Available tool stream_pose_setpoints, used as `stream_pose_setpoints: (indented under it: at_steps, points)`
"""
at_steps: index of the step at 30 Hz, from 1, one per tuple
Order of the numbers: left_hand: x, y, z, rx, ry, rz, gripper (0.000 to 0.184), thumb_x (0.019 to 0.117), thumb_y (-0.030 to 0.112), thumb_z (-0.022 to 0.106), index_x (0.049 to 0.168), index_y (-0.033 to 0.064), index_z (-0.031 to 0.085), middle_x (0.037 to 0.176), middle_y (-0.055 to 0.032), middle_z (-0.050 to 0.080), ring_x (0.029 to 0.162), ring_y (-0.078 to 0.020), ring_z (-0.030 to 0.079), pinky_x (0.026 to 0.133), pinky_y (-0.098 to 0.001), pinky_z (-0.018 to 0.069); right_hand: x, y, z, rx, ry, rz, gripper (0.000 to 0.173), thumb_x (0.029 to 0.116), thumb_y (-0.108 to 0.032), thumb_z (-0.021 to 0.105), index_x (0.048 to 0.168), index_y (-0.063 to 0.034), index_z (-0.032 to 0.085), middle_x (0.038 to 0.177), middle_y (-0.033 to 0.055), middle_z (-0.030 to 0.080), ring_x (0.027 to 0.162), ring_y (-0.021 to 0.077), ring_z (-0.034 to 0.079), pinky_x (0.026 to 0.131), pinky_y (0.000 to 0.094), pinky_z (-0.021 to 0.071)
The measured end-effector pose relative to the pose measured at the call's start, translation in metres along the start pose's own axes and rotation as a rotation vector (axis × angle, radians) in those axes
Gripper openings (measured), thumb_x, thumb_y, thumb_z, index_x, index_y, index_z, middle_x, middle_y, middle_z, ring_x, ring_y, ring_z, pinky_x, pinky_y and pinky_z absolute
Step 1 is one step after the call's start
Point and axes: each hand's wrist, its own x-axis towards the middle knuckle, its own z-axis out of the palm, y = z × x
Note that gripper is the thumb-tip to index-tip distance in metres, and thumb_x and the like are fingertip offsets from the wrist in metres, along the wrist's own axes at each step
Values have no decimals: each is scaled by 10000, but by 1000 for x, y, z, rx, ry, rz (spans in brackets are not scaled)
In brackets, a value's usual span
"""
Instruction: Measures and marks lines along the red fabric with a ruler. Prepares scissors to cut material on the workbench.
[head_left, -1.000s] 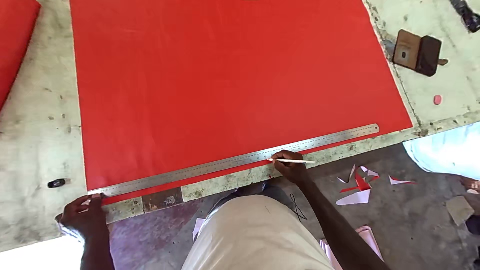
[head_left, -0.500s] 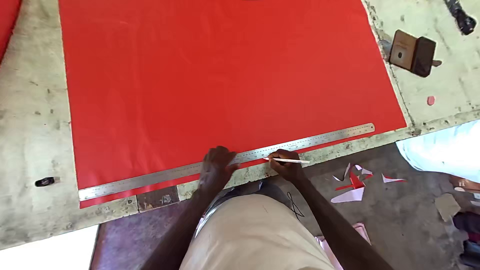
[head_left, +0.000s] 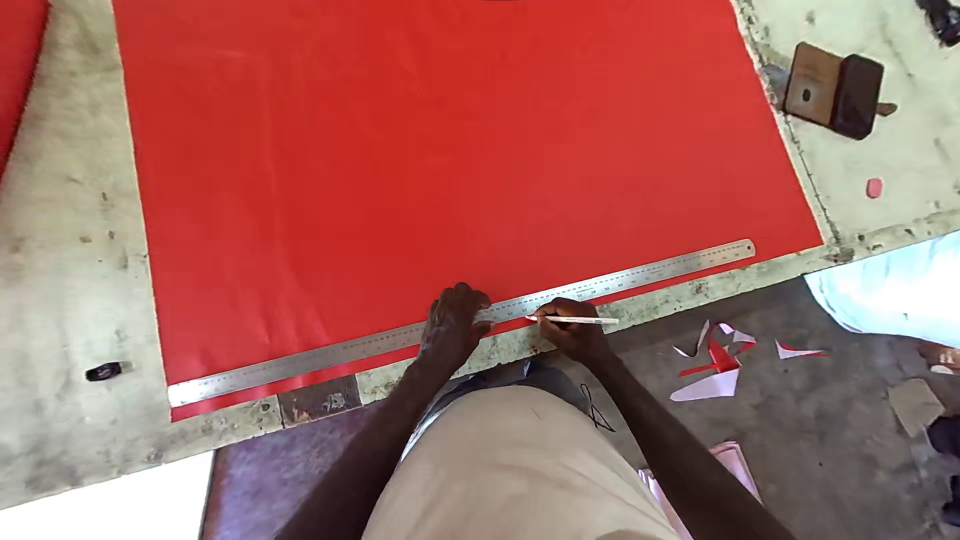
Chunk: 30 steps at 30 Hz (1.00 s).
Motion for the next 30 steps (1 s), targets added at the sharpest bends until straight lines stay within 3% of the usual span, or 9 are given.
stream_pose_setpoints:
  at_steps: [6, 11, 18, 30]
  points:
    - [-1, 1, 3, 20, 23, 45, 272, 937, 219, 752, 1178, 102, 708, 1162, -150, 639, 1105, -364, 607, 904, -566, 510, 1, -8, -2, 130, 5, 61, 91, 886, -55, 659, 920, -15, 733, 764, 11, 695, 577, 25, 580, 522, 198, 499]
    - [2, 15, 8, -111, 68, 313, 294, 979, 181, 687, 1255, 82, 715, 1171, -139, 669, 1097, -331, 626, 940, -509, 530, -1, -36, -2, 315, 66, 188, 102, 917, -49, 639, 949, 1, 723, 790, 30, 714, 625, 65, 633, 574, 229, 546]
    - [1, 16, 9, -307, 125, 418, 130, 996, 142, 658, 1023, 69, 762, 944, -48, 691, 939, -175, 650, 870, -335, 551, -5, -58, 10, 499, 159, 335, 99, 917, -61, 663, 978, -12, 723, 784, 51, 717, 615, 94, 649, 570, 246, 566]
    - [-17, 12, 2, -450, 93, 403, 166, 1011, 188, 643, 1006, 75, 764, 939, -7, 686, 914, -99, 650, 845, -289, 564, -20, -69, 24, 747, 182, 452, 123, 956, -116, 664, 1018, -37, 735, 815, 103, 724, 617, 128, 653, 553, 266, 567]
